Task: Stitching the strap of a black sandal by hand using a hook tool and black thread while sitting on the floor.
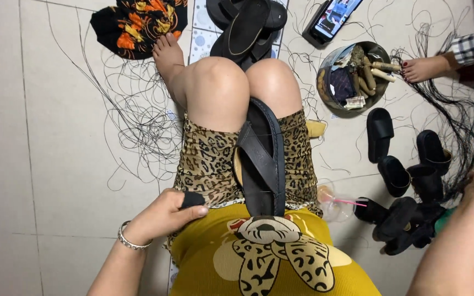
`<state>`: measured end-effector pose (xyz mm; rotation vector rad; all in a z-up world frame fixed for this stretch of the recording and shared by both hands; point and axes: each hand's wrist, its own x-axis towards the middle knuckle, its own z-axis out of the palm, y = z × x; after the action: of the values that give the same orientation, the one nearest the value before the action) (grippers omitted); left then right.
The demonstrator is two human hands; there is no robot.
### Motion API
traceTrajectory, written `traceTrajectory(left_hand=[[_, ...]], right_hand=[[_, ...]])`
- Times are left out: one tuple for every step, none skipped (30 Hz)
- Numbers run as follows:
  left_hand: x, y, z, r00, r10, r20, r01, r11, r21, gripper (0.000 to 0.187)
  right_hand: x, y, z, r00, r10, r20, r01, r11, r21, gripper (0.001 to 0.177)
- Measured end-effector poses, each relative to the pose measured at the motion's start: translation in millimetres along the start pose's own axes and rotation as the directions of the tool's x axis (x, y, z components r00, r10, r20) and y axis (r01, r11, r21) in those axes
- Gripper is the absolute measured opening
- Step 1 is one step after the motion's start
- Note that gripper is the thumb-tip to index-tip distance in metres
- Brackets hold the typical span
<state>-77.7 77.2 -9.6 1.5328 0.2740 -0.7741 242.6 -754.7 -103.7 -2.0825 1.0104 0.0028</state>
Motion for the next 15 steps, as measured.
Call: traceTrajectory(left_hand=[[8.1, 11.7, 6.4, 1.000, -0.001, -0.001, 0.001, 1.000, -0.005, 0.044], [14.7, 22.9, 11.7, 0.952, 0.304, -0.018, -0.292, 0.895, -0.337, 0.022], [21.4, 34.4, 17.6, 0.819, 0.558, -0.134, -0.511, 0.604, -0.611, 0.033], [31.7, 39.1, 26.3, 0.821, 0.557, -0.124, -0.506, 0.608, -0.612, 0.033], [41.8, 44.1, 35.2, 0.761, 0.611, -0.219, -0.549, 0.426, -0.719, 0.028], [52.1, 49.3, 44.1, 0.696, 0.639, -0.327, -0.573, 0.220, -0.790, 0.033], [48.5, 54.5, 33.9, 0.697, 0.640, -0.322, -0.570, 0.222, -0.791, 0.033], [43.7, 59.7, 23.9, 0.706, 0.607, -0.364, -0.576, 0.194, -0.794, 0.035], [38.8, 64.5, 13.3, 0.714, 0.573, -0.403, -0.583, 0.166, -0.795, 0.039], [29.8, 55.6, -4.6, 0.714, 0.570, -0.408, -0.585, 0.165, -0.794, 0.039], [20.8, 46.4, -22.7, 0.707, 0.505, -0.495, -0.651, 0.193, -0.734, 0.042], [12.3, 38.0, -40.2, 0.689, 0.438, -0.577, -0.706, 0.227, -0.670, 0.045], [6.5, 48.1, -44.0, 0.690, 0.433, -0.579, -0.706, 0.227, -0.671, 0.045], [1.7, 57.9, -48.1, 0.650, 0.437, -0.622, -0.753, 0.260, -0.605, 0.038], [-2.9, 67.5, -52.1, 0.607, 0.442, -0.661, -0.794, 0.293, -0.534, 0.031]], right_hand=[[-57.2, -42.5, 19.8, 1.000, -0.002, 0.001, 0.002, 1.000, -0.005, 0.024], [-136.7, -80.0, 50.3, 0.857, -0.504, 0.108, 0.515, 0.849, -0.119, 0.022], [-234.8, -115.5, 78.5, 0.474, -0.839, 0.269, 0.881, 0.447, -0.157, 0.031], [-292.4, -142.9, 113.9, 0.481, -0.836, 0.264, 0.877, 0.454, -0.161, 0.031], [-359.3, -163.8, 138.3, 0.626, -0.607, 0.490, 0.697, 0.717, -0.002, 0.030], [-431.4, -182.6, 153.4, 0.612, -0.338, 0.715, 0.413, 0.907, 0.075, 0.033], [-443.7, -180.2, 159.6, 0.616, -0.338, 0.712, 0.411, 0.909, 0.075, 0.033], [-456.1, -178.0, 166.3, 0.331, -0.331, 0.884, 0.529, 0.841, 0.117, 0.043], [-469.0, -175.8, 173.5, 0.018, -0.259, 0.966, 0.617, 0.763, 0.193, 0.056], [-473.7, -189.8, 168.6, 0.013, -0.256, 0.967, 0.617, 0.763, 0.194, 0.056], [-478.3, -203.9, 164.2, -0.045, -0.192, 0.980, 0.720, 0.674, 0.165, 0.031], [-482.4, -218.2, 158.8, -0.092, -0.119, 0.989, 0.808, 0.571, 0.144, 0.019], [-484.2, -223.8, 159.8, -0.094, -0.114, 0.989, 0.807, 0.573, 0.143, 0.019], [-486.4, -228.8, 160.0, -0.146, -0.209, 0.967, 0.682, 0.687, 0.251, 0.017], [-488.6, -233.5, 160.2, -0.178, -0.309, 0.934, 0.531, 0.769, 0.356, 0.016]])
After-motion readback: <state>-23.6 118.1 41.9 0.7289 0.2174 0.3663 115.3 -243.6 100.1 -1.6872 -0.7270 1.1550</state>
